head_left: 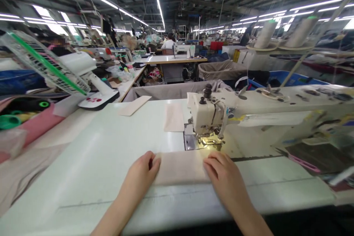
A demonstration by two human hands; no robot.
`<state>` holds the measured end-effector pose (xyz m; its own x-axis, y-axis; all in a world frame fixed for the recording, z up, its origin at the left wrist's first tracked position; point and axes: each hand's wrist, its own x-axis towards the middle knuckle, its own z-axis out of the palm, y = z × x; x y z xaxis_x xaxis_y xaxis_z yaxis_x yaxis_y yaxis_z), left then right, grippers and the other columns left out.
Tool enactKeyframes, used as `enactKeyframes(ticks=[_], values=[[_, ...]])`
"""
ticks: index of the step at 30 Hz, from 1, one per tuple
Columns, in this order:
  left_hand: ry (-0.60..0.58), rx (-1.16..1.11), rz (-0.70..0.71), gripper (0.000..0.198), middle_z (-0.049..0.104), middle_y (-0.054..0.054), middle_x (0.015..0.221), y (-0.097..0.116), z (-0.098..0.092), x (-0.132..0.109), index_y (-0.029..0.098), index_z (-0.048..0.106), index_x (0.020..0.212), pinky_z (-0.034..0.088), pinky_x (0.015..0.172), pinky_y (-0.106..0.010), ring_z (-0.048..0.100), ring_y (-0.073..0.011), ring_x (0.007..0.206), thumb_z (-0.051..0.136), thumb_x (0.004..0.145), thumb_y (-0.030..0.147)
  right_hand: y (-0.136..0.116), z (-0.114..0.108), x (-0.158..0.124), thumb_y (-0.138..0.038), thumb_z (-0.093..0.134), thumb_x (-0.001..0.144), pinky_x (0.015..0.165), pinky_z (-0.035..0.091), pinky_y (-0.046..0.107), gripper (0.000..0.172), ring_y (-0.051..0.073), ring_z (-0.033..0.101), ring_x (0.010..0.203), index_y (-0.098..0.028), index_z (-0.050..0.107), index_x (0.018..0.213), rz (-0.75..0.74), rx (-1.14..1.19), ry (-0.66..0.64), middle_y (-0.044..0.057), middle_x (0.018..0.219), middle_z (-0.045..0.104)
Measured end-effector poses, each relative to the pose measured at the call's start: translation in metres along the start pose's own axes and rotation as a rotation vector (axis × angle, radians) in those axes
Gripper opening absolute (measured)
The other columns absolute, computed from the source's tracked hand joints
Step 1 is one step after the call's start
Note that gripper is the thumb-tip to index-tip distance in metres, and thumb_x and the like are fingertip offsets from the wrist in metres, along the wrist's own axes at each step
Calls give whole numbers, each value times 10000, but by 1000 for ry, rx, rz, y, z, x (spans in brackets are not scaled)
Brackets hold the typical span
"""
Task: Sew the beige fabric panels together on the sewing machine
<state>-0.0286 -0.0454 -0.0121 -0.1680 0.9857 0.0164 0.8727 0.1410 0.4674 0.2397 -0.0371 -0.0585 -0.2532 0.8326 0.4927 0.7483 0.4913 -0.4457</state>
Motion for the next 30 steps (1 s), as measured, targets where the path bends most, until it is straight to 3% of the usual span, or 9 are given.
enactKeyframes(ticks=[10,19,21,23,26,28,30], values=[[-38,-12,6,231,542,18,579,-2,-1,0,256,449,664,346,582,-292,532,-191,573,434,853,388,1,0,-1,-216,468,1029,846,491,399,272,243,613,912,-210,694,878,-3,15,23,78,970,666],[-37,161,23,262,664,-37,726,0,2,-1,223,541,754,404,599,-302,609,-207,632,409,946,343,2,0,-1,-199,496,1009,845,492,387,221,237,616,911,-222,687,902,-14,0,4,69,965,670],[53,263,109,235,706,-94,939,-2,3,-2,192,617,911,450,640,-321,655,-232,755,423,960,315,4,-2,0,-193,512,999,873,487,394,183,242,615,949,-221,681,937,-31,-13,1,71,999,674],[125,347,311,237,683,-129,1162,-7,4,-2,194,650,1078,497,752,-356,663,-265,949,454,952,239,6,-5,2,-186,533,986,913,476,408,141,251,608,1005,-220,670,975,-65,-20,-21,73,1047,676],[-34,417,620,351,694,-85,1191,-12,3,4,246,681,1142,514,840,-360,646,-254,1026,463,913,93,9,-12,6,-170,602,953,981,450,431,80,251,593,1045,-219,659,978,-117,-23,-78,59,1057,678],[-168,465,656,372,714,-76,1135,-7,1,11,235,695,1128,528,790,-344,651,-250,975,456,904,58,10,-15,8,-167,655,927,1013,438,443,65,249,588,1046,-217,662,968,-119,-33,-96,48,1031,678],[-197,492,601,292,716,-98,1116,3,0,20,202,703,1090,536,767,-355,649,-272,973,466,940,118,7,-16,8,-177,688,909,1039,427,452,83,255,582,1084,-220,666,976,-98,-48,-87,49,1050,678]])
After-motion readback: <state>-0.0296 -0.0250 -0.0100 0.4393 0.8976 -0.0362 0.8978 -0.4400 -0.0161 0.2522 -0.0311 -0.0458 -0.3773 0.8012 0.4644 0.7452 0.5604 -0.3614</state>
